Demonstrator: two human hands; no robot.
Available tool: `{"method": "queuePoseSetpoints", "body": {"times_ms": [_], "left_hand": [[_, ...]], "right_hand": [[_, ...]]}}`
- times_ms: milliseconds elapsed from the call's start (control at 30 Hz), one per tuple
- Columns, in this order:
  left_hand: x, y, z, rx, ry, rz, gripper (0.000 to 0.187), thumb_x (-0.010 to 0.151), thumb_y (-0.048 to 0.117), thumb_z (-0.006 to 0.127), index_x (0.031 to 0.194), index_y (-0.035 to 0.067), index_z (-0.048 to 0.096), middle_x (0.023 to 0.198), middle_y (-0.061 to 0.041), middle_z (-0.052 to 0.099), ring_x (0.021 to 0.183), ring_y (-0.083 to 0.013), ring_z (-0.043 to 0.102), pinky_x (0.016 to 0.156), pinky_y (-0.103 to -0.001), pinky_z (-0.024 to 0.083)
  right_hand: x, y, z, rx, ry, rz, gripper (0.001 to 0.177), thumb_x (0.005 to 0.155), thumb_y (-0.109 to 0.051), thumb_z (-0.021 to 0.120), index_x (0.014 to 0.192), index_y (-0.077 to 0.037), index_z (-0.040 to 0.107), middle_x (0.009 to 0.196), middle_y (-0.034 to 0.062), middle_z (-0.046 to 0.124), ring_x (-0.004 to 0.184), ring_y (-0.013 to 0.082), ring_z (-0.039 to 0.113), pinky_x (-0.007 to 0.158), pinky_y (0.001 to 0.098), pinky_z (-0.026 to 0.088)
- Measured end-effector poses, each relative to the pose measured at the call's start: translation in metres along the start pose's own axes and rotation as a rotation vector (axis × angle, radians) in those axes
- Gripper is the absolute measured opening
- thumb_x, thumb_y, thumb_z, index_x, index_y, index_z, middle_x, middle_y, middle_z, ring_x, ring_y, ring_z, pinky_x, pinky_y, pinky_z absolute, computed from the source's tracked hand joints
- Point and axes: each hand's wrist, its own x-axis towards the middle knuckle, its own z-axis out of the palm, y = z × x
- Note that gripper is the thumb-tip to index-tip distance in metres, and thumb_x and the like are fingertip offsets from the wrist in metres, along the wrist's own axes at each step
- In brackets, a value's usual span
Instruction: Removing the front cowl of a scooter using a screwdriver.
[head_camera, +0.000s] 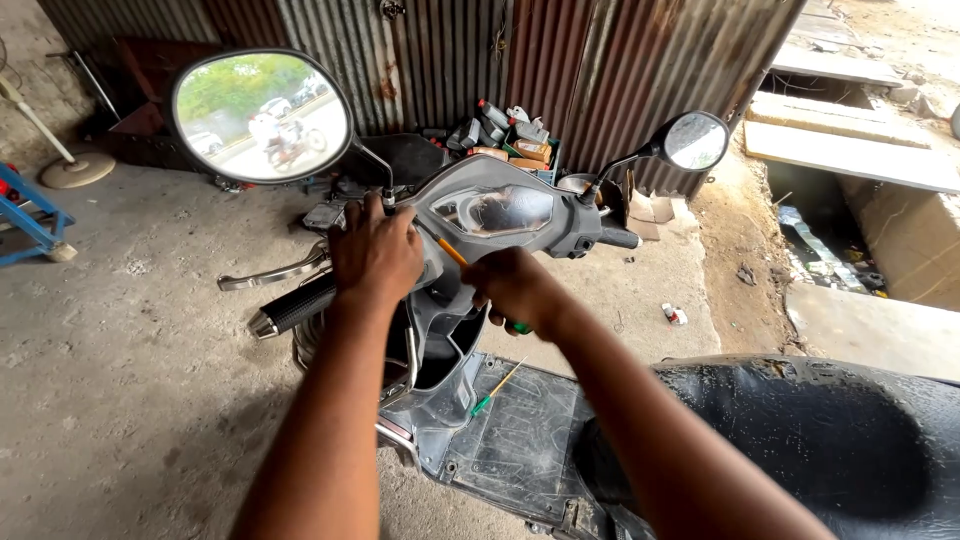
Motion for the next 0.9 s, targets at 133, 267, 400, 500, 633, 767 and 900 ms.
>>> {"method": "queuePoseSetpoints", "body": {"times_ms": [133,267,400,500,633,767,900], "left_hand": [[0.001,0.009,0.003,-0.102,-0.018,-0.111,0.042,0.099,0.031,0.054,0.14,0.022,0.059,0.159,-0.013,0.035,0.139,-0.0328,0.042,0.094,-0.045,0.055],[0.003,0.003,0.003,-0.146,-0.02,-0.102,0.049,0.096,0.025,0.052,0.144,0.023,0.056,0.16,-0.013,0.036,0.138,-0.0322,0.044,0.084,-0.041,0.061],[0.004,0.001,0.004,-0.122,-0.014,-0.066,0.049,0.096,0.026,0.052,0.145,0.021,0.054,0.159,-0.016,0.035,0.138,-0.0352,0.043,0.081,-0.042,0.062],[0.003,0.002,0.005,-0.121,-0.02,-0.07,0.051,0.096,0.026,0.052,0.146,0.02,0.053,0.158,-0.017,0.036,0.139,-0.0355,0.042,0.083,-0.043,0.062],[0.002,0.003,0.007,-0.133,0.001,-0.071,0.048,0.096,0.026,0.054,0.144,0.018,0.055,0.157,-0.019,0.037,0.14,-0.0374,0.041,0.087,-0.044,0.061],[0.001,0.007,0.004,-0.158,-0.008,-0.085,0.047,0.097,0.025,0.057,0.143,0.015,0.056,0.156,-0.02,0.038,0.14,-0.0366,0.041,0.087,-0.045,0.062],[0.001,0.005,0.011,-0.174,0.008,-0.08,0.045,0.097,0.025,0.057,0.141,0.015,0.059,0.155,-0.02,0.039,0.14,-0.0366,0.041,0.09,-0.045,0.06]], "right_hand": [[0.034,0.003,-0.017,0.336,-0.286,0.182,0.041,0.103,-0.035,0.05,0.099,0.0,0.071,0.072,0.0105,0.072,0.05,0.0156,0.06,0.043,0.0306,0.049],[0.046,-0.002,-0.028,0.313,-0.36,0.234,0.034,0.1,-0.03,0.059,0.102,0.002,0.069,0.08,0.0134,0.075,0.062,0.02,0.075,0.049,0.0295,0.059],[0.049,-0.004,-0.025,0.318,-0.309,0.247,0.03,0.096,-0.022,0.07,0.105,0.006,0.068,0.081,0.0177,0.075,0.067,0.024,0.076,0.054,0.033,0.065],[0.061,0.004,-0.019,0.327,-0.3,0.204,0.029,0.091,-0.017,0.076,0.105,0.008,0.071,0.08,0.0173,0.073,0.063,0.0228,0.072,0.05,0.0315,0.06],[0.06,0.002,-0.017,0.408,-0.291,0.111,0.029,0.091,-0.023,0.068,0.098,0.005,0.074,0.072,0.0191,0.073,0.052,0.0206,0.068,0.04,0.0293,0.054],[0.049,-0.012,-0.016,0.222,-0.187,0.058,0.027,0.091,-0.014,0.081,0.092,0.01,0.07,0.071,0.0175,0.072,0.05,0.0183,0.069,0.037,0.0266,0.044],[0.049,-0.013,-0.012,0.196,-0.17,0.044,0.029,0.09,-0.019,0.082,0.089,0.009,0.072,0.069,0.0159,0.07,0.047,0.0183,0.063,0.036,0.0272,0.04]]}}
